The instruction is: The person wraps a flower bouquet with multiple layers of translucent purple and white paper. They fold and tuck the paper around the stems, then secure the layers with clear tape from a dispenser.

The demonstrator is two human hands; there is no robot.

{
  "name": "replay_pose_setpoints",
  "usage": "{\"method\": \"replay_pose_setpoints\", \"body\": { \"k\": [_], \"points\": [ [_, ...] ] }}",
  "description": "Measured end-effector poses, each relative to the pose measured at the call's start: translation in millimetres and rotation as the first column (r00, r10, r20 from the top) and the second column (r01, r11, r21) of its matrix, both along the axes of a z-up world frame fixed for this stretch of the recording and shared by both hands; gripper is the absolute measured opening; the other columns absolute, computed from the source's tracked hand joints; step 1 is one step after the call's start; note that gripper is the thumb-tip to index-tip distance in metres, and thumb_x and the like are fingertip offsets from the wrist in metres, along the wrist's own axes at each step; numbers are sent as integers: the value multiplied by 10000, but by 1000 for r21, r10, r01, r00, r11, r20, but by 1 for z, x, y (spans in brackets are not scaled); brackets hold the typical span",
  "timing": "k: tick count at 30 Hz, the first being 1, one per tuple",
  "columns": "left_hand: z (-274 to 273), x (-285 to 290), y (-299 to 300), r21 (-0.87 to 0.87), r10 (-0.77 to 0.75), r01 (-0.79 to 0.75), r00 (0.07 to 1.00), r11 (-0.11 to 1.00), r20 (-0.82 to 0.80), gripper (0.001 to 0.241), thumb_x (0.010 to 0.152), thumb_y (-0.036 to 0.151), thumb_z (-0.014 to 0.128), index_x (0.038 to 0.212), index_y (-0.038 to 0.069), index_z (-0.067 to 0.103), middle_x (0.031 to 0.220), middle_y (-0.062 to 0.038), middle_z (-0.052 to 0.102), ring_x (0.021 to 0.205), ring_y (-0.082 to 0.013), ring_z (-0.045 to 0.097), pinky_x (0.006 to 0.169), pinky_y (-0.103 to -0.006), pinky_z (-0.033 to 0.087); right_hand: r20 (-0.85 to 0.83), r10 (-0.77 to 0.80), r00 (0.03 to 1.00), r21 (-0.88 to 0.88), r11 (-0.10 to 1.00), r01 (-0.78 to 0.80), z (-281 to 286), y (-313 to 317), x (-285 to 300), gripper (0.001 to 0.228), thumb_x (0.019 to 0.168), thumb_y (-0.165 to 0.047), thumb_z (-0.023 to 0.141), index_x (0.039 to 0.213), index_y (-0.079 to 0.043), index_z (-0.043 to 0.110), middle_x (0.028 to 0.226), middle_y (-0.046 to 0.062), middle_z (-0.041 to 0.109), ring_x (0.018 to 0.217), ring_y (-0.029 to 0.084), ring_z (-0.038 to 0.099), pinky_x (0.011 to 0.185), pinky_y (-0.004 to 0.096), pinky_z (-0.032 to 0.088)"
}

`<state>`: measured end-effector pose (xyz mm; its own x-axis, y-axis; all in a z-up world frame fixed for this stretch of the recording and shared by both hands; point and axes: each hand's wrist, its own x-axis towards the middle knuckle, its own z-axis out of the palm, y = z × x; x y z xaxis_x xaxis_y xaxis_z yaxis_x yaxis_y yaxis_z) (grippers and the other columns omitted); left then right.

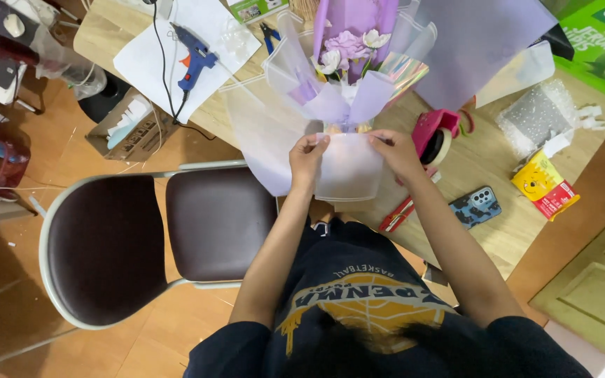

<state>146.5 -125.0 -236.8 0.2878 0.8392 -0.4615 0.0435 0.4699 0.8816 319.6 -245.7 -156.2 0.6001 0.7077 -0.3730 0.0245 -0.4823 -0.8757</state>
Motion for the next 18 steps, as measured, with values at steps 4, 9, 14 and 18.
{"method": "replay_pose_setpoints", "body": {
  "k": [4,9,14,18],
  "points": [
    [-7,11,8,17,56,-56,998,998,-26,184,840,219,871,960,124,768,834,16,640,804,-83,591,687,-216,499,-15,-49,999,56,997,50,-19,12,10,259,914,-232,798,1155,-137,784,1048,103,756,984,173,679,875,324,552],
    [-32,16,14,70,25,-18,995,997,-92,86,892,202,811,934,149,759,795,15,628,780,-80,564,687,-231,490,36,-102,994,90,991,99,-60,13,18,213,853,-181,833,1055,-123,796,976,79,742,909,153,667,796,303,560],
    [-38,22,16,57,21,-14,991,998,-134,72,910,200,785,937,141,753,786,5,613,778,-97,552,688,-245,480,93,-114,989,90,990,106,-91,18,24,175,852,-190,836,1025,-176,811,949,34,754,877,119,677,770,276,558],
    [-15,22,18,52,9,3,973,999,-232,107,908,239,781,935,145,737,839,-17,643,846,-143,609,759,-304,517,154,-94,984,46,995,87,-111,21,31,168,834,-204,843,1000,-203,817,923,14,759,864,130,696,771,273,556]
  ]
}}
